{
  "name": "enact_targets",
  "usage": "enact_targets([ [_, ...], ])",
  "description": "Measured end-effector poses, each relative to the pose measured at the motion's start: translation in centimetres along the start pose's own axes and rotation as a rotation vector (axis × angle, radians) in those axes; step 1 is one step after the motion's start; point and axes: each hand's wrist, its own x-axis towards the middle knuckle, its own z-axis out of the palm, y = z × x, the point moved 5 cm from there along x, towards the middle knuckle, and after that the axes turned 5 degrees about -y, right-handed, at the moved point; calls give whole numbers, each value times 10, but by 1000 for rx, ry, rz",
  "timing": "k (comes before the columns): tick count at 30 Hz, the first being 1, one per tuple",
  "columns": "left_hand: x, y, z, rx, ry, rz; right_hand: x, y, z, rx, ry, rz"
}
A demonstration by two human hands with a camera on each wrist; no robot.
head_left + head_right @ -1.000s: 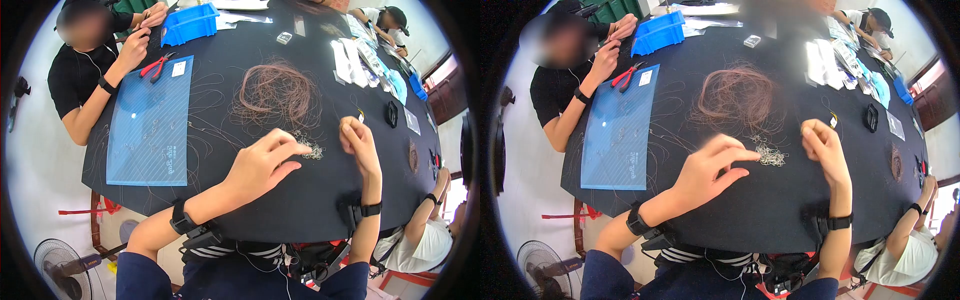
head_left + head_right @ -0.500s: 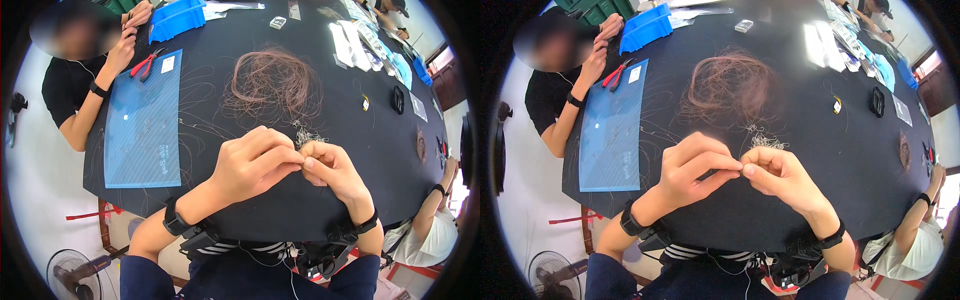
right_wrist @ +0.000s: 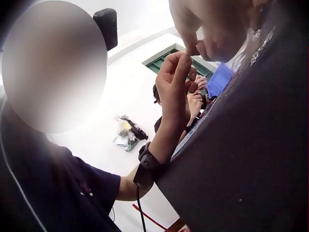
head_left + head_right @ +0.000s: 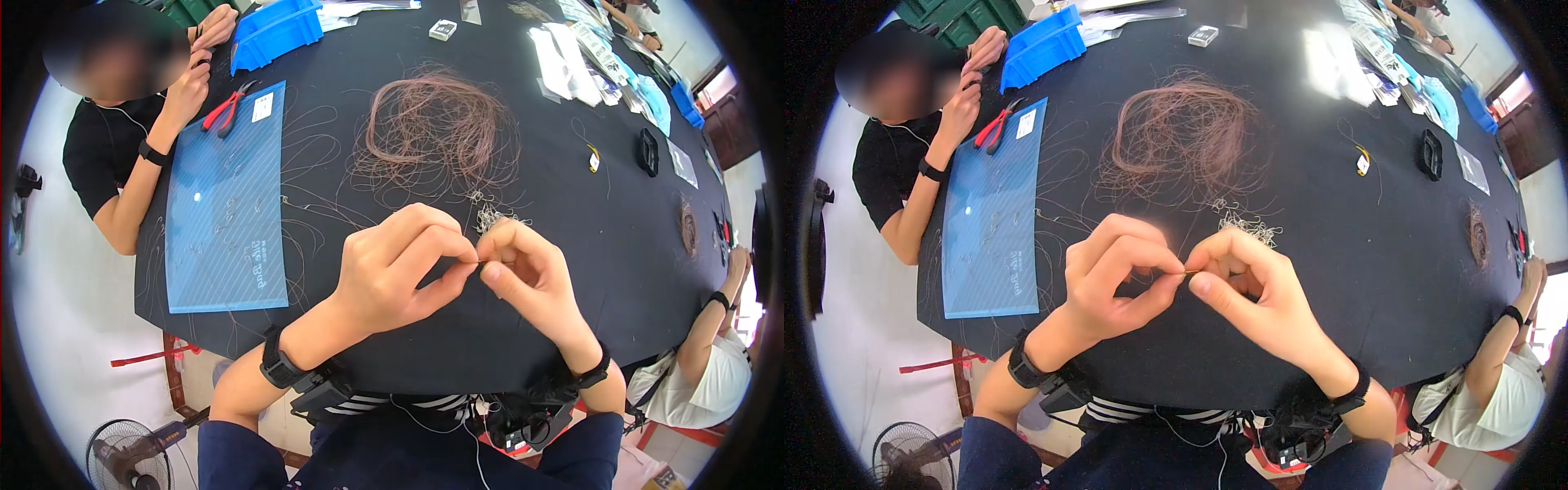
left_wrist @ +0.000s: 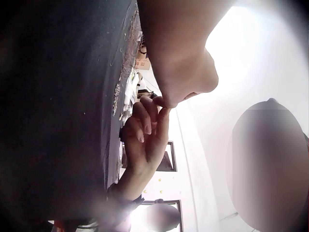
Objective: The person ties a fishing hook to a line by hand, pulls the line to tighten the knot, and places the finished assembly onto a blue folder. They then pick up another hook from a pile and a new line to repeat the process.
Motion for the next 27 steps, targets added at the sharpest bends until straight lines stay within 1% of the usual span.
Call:
enact_targets([
  [3, 1, 3, -2, -17, 8, 39, -2, -10, -3, -376, 45, -261],
  [4, 1, 3, -2, -23, 12, 42, -2, -13, -1, -383, 81, -297],
  [7, 1, 5, -4, -7, 4, 38, -6, -16, 0, -494, 105, -423],
  [11, 1, 6, -4, 4, 5, 48, -7, -19, -1, -514, 134, -479],
  [14, 0, 8, -5, -41, 56, -13, -9, -21, -2, -529, 142, -487],
  [20, -2, 8, -4, -18, 43, 112, -10, -21, -1, -568, 143, -503],
  [27, 0, 9, -4, -46, 27, 99, -14, -30, 4, -674, 158, -582],
])
